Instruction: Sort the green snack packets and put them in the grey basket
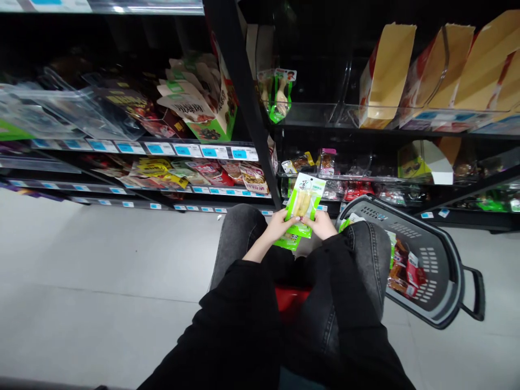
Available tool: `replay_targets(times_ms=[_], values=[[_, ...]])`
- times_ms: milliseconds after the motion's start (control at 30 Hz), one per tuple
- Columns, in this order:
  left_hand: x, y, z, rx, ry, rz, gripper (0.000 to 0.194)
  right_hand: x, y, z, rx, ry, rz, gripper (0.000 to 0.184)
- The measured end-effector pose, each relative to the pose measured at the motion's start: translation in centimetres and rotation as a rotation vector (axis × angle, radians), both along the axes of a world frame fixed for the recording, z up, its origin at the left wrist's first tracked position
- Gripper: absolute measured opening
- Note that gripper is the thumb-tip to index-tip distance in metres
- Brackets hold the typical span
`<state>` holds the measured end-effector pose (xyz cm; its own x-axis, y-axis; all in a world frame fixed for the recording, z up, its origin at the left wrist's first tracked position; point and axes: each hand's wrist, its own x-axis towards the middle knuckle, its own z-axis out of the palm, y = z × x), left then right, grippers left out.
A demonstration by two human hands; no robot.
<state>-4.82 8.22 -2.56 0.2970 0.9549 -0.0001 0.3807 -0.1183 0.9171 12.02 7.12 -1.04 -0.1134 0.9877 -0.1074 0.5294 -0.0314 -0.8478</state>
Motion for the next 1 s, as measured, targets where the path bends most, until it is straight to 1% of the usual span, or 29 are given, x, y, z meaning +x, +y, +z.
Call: replay_targets(times_ms=[100, 233, 467, 600, 767, 833, 900, 1000], values=[[0.0, 0.1, 0.0, -0.011, -0.035, 0.022, 0.032, -0.1, -0.1, 0.3, 0.027, -0.029, -0.022, 0.024], [0.0, 0.1, 0.1, 0.021, -0.035, 0.047, 0.029, -0.2, -0.1, 0.4, 0.041, -0.018, -0.047, 0.028], [0.1, 0.1, -0.1, 0.03, -0.031, 0.029, 0.029, -0.1, 0.0, 0.6, 0.058, -0.099, -0.028, 0.021], [0.2, 0.1, -0.1, 0.018, -0.03, 0.025, 0.031, -0.3, 0.0, 0.5, 0.072, -0.152, -0.039, 0.021], [0.2, 0.1, 0.0, -0.079, -0.105, 0.03, 0.041, -0.3, 0.0, 0.5, 0.057, -0.066, -0.008, 0.02], [0.1, 0.1, 0.0, -0.109, -0.108, 0.022, 0.042, -0.1, -0.1, 0.7, 0.052, -0.038, 0.025, 0.018], [0.2, 0.2, 0.1, -0.107, -0.113, 0.004, 0.041, 0.0, -0.3, 0.9, 0.058, -0.044, 0.033, 0.018], [0.3, 0.4, 0.2, -0.087, -0.13, -0.011, 0.04, -0.2, -0.6, 1.3, 0.098, -0.09, -0.047, 0.026]])
